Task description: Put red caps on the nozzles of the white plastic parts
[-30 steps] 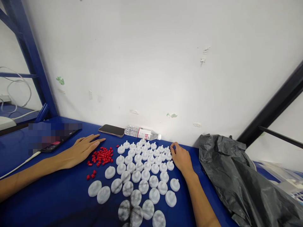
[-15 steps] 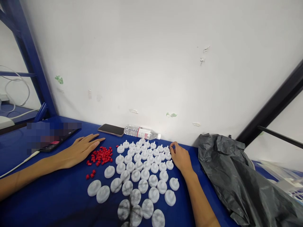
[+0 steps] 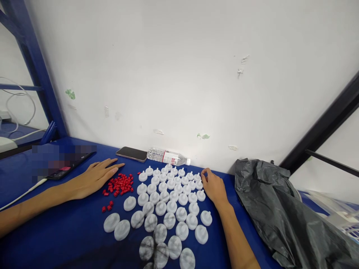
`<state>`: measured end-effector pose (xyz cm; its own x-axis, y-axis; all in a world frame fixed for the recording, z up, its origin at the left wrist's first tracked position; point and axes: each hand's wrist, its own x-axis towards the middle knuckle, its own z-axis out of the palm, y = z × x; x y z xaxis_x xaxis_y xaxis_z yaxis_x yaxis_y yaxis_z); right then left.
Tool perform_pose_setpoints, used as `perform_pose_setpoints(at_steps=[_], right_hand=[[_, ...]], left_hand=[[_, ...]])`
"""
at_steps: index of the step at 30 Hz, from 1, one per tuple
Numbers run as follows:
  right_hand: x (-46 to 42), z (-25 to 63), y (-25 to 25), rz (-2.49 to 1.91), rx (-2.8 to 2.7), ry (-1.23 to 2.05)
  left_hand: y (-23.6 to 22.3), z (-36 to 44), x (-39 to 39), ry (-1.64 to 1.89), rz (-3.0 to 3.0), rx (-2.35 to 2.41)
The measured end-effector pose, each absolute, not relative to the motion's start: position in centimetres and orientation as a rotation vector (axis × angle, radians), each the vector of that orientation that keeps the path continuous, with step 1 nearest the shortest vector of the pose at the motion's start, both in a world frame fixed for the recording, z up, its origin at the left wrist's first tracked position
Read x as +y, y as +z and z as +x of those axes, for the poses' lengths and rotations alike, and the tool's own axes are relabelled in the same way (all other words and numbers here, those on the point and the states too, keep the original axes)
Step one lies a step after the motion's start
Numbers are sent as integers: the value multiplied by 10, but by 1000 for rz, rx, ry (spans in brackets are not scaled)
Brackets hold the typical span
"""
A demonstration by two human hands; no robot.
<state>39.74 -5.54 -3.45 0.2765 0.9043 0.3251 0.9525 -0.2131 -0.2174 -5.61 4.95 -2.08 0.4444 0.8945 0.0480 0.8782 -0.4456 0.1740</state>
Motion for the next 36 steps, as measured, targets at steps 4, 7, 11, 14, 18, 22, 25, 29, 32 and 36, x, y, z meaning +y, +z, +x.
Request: perform_pose_setpoints(at_steps=[4,7,11,14,18,22,25,29,32,36], right_hand=[[-55,397,-35,-2184,-1683,-185],[-55,397,-34,-2185,-1685,-184],[-55,397,-34,-2184,-1690,-185],[-56,397,-34,-2186,-1689,-187],[-55,398,-34,-2189,-1693,-185],[-54,398,-35,-2193,-1692,-184],[-55,398,-34,-2190,-1694,-182],[-56,397,-34,-2186,-1692,-184],[-56,397,-33,-2184,-1691,-184],[-55,398,-34,-2187,-1689,-183]], left_hand=[[-19,-55,48,165,2552,1593],[-19,-55,48,156,2554,1593],[-20,-55,49,175,2564,1585],[-21,-56,49,189,2571,1577],[-22,-57,50,209,2583,1563],[-22,-57,50,203,2587,1563],[-21,-56,49,179,2575,1576],[-20,-56,49,165,2563,1583],[-21,-56,50,167,2565,1580],[-21,-56,50,177,2572,1569]])
